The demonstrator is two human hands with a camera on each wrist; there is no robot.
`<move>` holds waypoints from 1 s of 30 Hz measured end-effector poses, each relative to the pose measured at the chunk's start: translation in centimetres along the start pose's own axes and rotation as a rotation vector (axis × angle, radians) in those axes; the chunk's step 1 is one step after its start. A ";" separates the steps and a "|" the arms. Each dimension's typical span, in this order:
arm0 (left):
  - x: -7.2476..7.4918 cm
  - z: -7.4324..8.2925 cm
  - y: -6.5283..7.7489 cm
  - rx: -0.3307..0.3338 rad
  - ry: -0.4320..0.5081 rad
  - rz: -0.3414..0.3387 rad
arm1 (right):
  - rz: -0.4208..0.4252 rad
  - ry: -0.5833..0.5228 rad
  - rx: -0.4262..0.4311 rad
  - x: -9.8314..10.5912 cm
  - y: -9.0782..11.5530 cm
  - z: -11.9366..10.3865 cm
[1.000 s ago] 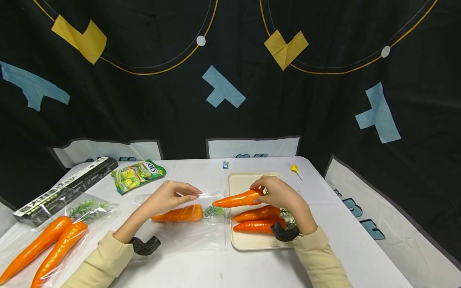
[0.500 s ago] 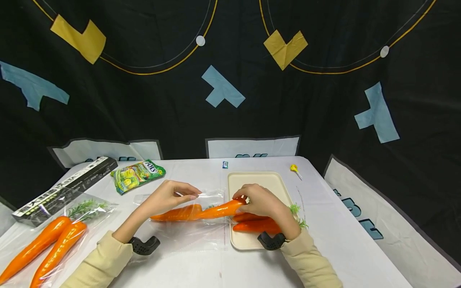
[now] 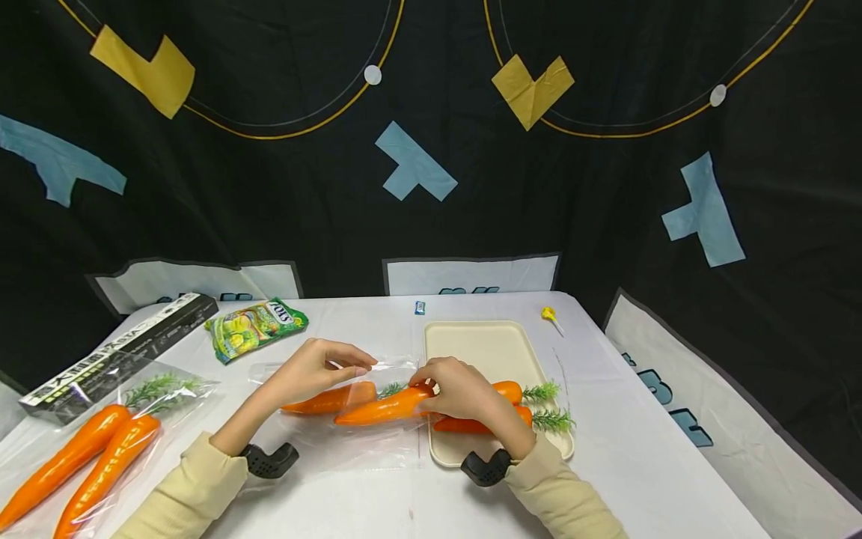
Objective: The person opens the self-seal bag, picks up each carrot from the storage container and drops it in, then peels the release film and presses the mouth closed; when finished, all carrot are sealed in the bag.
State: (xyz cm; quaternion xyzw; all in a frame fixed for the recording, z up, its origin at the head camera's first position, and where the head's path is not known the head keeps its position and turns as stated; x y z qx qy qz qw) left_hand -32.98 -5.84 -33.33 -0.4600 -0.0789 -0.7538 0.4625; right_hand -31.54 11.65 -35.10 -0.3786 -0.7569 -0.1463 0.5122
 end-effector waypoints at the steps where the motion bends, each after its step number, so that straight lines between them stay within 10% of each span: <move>1: 0.0 0.0 0.0 0.000 0.000 -0.001 | 0.002 0.004 0.004 -0.2 -0.1 -0.2; 15: -0.1 0.0 0.1 0.008 0.002 -0.013 | -0.007 -0.017 0.024 -1.9 -0.5 -0.7; 30: -0.1 0.0 0.2 0.012 0.002 -0.010 | 0.099 -0.111 -0.067 2.7 0.6 2.1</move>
Point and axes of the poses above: each hand's wrist, its own y-axis away from the middle knuckle, its own x-axis out of the back of the hand, z = x × y, the point moved 8 cm from there along -y, towards the middle knuckle, and after that the axes turned 5 degrees about -y, right-handed, at the moved point
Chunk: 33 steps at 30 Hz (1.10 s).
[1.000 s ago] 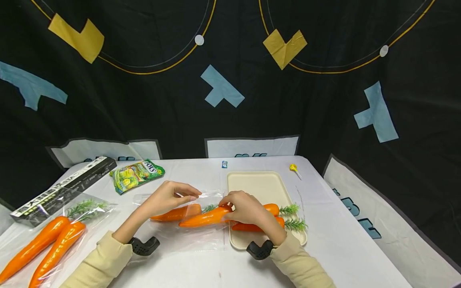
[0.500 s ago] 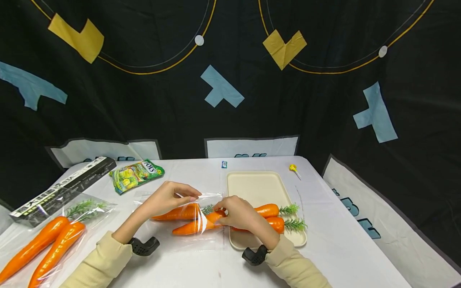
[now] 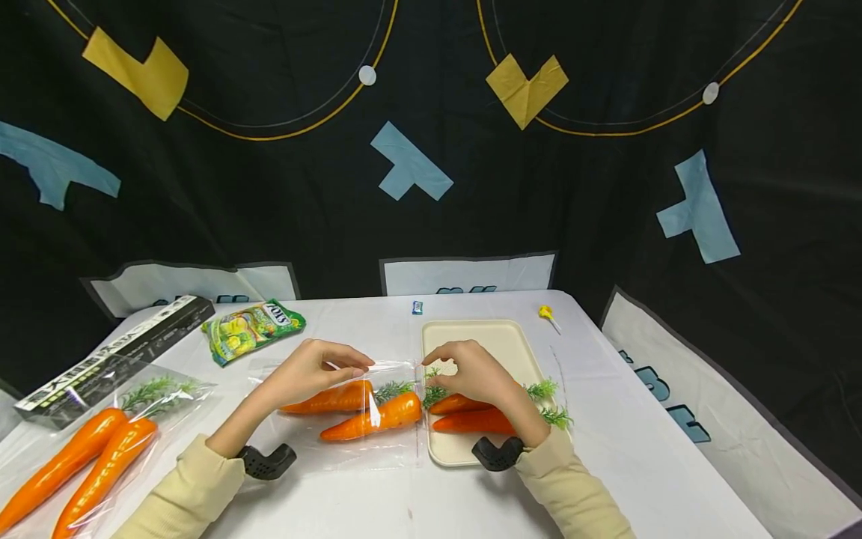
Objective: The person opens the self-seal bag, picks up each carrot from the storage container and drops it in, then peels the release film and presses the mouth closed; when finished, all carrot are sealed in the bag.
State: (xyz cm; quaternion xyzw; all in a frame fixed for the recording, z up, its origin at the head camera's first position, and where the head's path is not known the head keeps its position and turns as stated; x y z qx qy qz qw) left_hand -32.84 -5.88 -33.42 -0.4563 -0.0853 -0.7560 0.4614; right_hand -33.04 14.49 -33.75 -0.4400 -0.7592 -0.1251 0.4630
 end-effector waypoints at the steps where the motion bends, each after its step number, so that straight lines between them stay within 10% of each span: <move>1: 0.0 0.0 0.0 0.001 0.001 -0.001 | 0.002 0.007 -0.012 0.0 0.0 0.4; 15: 0.2 0.1 -0.2 -0.010 -0.007 0.007 | 0.056 -0.017 -0.016 -0.8 -0.2 1.1; 28: -0.2 0.0 0.1 -0.010 0.004 0.003 | 0.115 -0.385 -0.025 -1.1 -0.3 -0.1; 33: -0.2 0.1 0.1 -0.013 0.001 0.006 | 0.063 -0.363 -0.031 -2.4 -0.5 -0.5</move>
Point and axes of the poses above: each hand's wrist, its own y-axis away from the middle knuckle, its own x-axis out of the back of the hand, z = x × y, the point moved 8 cm from there along -y, towards the middle knuckle, and after that the axes turned 5 degrees about -y, right-handed, at the moved point
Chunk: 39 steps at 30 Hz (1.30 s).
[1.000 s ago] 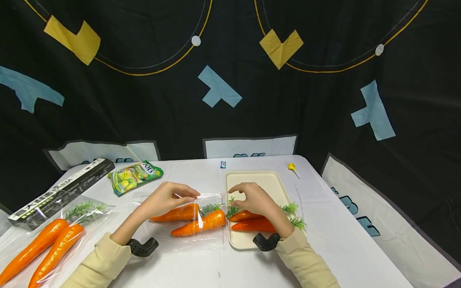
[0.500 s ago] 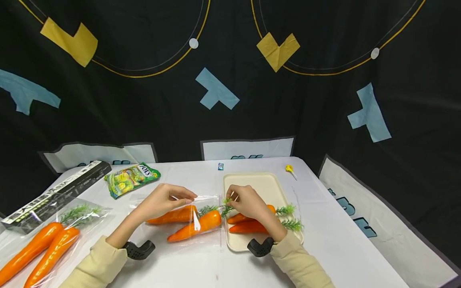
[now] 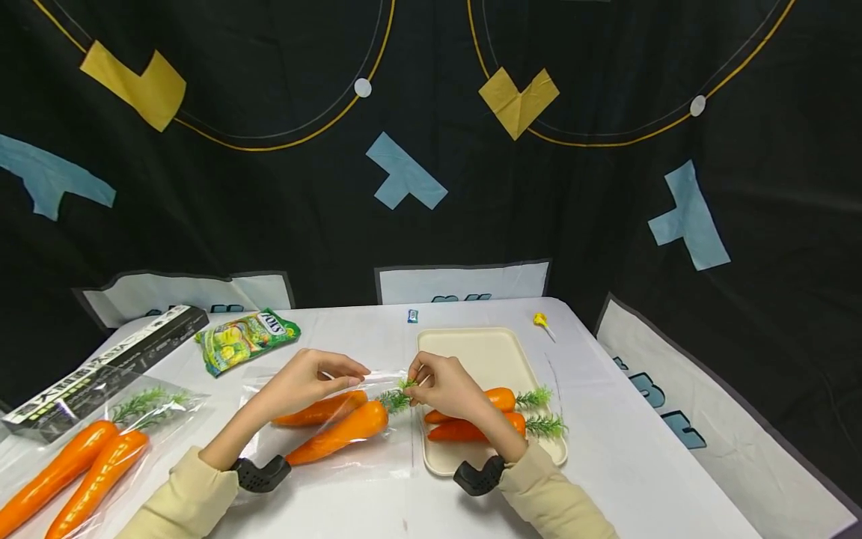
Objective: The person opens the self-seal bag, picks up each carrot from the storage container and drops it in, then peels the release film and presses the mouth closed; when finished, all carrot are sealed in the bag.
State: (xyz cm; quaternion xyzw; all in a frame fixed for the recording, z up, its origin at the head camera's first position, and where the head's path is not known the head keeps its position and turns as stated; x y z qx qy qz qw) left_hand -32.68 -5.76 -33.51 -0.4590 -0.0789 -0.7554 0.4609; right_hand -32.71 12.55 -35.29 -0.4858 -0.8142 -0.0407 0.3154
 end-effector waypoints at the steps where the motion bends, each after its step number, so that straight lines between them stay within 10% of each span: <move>1: 0.0 0.0 0.0 0.002 -0.003 0.001 | -0.010 0.012 0.001 -0.3 0.0 0.0; 39: 1.6 -0.7 0.2 0.062 0.027 0.086 | -0.369 0.296 0.139 -1.8 1.2 -0.7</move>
Point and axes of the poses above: each hand's wrist, its own y-axis away from the middle knuckle, its own x-axis out of the back of the hand, z = x × y, the point moved 8 cm from there along -y, towards the middle knuckle, and after that the axes turned 5 degrees about -y, right-handed, at the moved point
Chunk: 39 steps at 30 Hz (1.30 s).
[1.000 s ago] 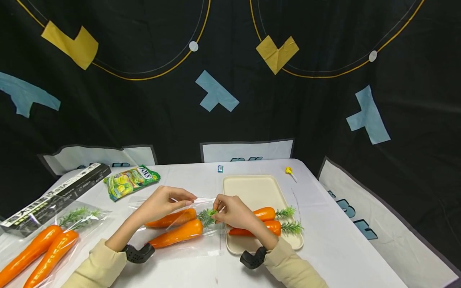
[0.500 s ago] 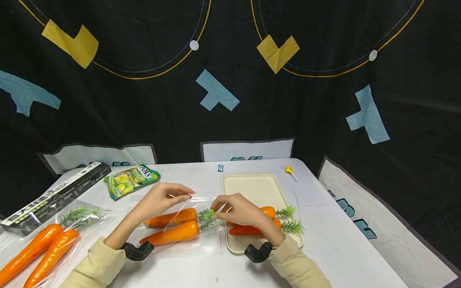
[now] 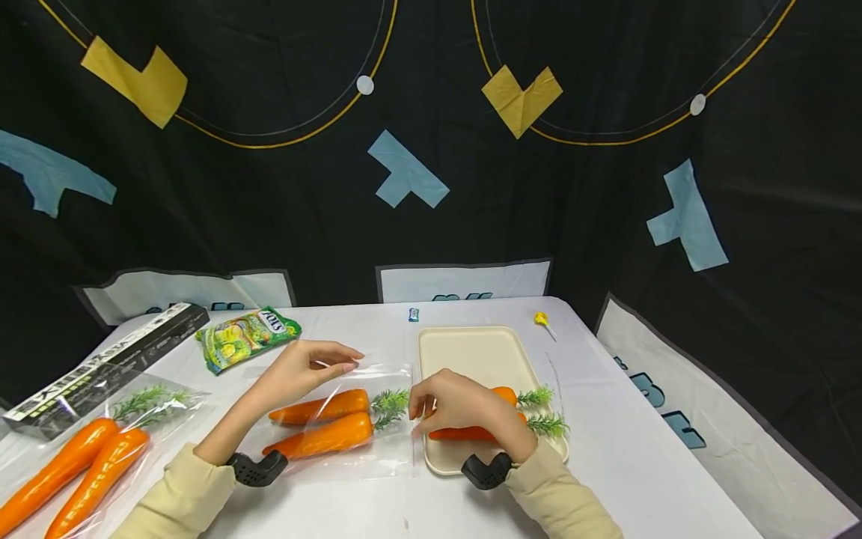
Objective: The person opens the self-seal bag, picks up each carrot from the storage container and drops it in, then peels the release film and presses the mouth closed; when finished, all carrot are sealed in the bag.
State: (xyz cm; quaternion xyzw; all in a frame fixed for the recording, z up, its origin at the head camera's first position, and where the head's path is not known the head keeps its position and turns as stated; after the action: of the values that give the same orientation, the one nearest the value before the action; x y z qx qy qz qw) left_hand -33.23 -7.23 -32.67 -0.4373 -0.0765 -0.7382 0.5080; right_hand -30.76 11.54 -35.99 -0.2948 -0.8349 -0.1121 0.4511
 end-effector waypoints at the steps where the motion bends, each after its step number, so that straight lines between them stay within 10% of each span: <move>1: -0.1 0.0 0.0 -0.004 0.005 -0.008 | -0.001 0.003 0.002 -0.1 0.0 -0.1; 13: -0.7 -0.2 -0.8 0.014 -0.067 -0.141 | 0.116 0.126 -0.012 -0.8 0.5 -0.1; 21: -0.7 -0.5 -3.7 -0.049 -0.207 -0.243 | 0.189 0.164 -0.013 -0.7 1.6 0.2; 29: -4.2 -3.3 -7.3 -0.035 -0.375 -0.374 | 0.210 0.169 0.016 -0.6 1.8 0.1; 39: -5.9 -4.5 -8.5 0.062 -0.212 -0.370 | 0.231 0.191 0.030 -0.1 1.9 0.1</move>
State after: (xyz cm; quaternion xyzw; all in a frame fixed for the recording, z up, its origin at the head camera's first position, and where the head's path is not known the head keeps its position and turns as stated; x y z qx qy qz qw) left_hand -42.15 -1.68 -36.88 -0.4751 -0.2309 -0.7662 0.3659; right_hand -29.69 13.05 -36.33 -0.3703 -0.7502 -0.0747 0.5427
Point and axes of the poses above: each hand's wrist, its own y-axis away from the middle knuckle, its own x-axis out of the back of the hand, z = x × y, the point moved 8 cm from there along -y, towards the middle knuckle, and after that the axes turned 5 degrees about -y, right-handed, at the moved point
